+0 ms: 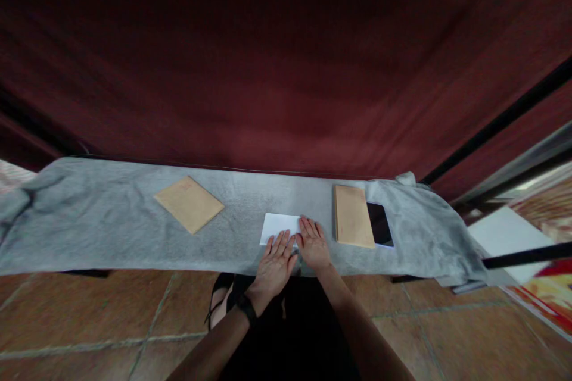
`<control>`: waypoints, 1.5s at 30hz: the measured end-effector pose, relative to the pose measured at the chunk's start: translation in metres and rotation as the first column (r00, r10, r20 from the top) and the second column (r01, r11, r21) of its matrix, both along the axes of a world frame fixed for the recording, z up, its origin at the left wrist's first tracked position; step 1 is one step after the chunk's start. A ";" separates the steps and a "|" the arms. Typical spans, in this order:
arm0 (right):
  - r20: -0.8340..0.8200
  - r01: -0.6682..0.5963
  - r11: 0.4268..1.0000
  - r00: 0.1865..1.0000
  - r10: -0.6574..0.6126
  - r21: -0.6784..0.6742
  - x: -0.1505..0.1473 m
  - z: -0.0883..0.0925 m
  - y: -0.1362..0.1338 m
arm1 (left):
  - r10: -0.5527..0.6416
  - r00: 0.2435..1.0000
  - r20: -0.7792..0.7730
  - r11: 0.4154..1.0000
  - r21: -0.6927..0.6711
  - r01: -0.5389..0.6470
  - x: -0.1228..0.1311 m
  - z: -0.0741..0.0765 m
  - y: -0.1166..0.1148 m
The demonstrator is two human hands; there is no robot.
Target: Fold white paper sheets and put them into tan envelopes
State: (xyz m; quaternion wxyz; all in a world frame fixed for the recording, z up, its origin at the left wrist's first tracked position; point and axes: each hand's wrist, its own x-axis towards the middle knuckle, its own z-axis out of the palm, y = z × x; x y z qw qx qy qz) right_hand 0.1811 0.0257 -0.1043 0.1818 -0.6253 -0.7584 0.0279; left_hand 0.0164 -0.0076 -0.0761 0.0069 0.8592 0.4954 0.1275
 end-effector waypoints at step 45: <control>-0.049 0.009 1.000 0.999 -0.009 0.005 -0.006 0.002 -0.021 | 0.470 0.879 0.079 0.883 -0.032 -0.469 -0.013 -0.018 0.022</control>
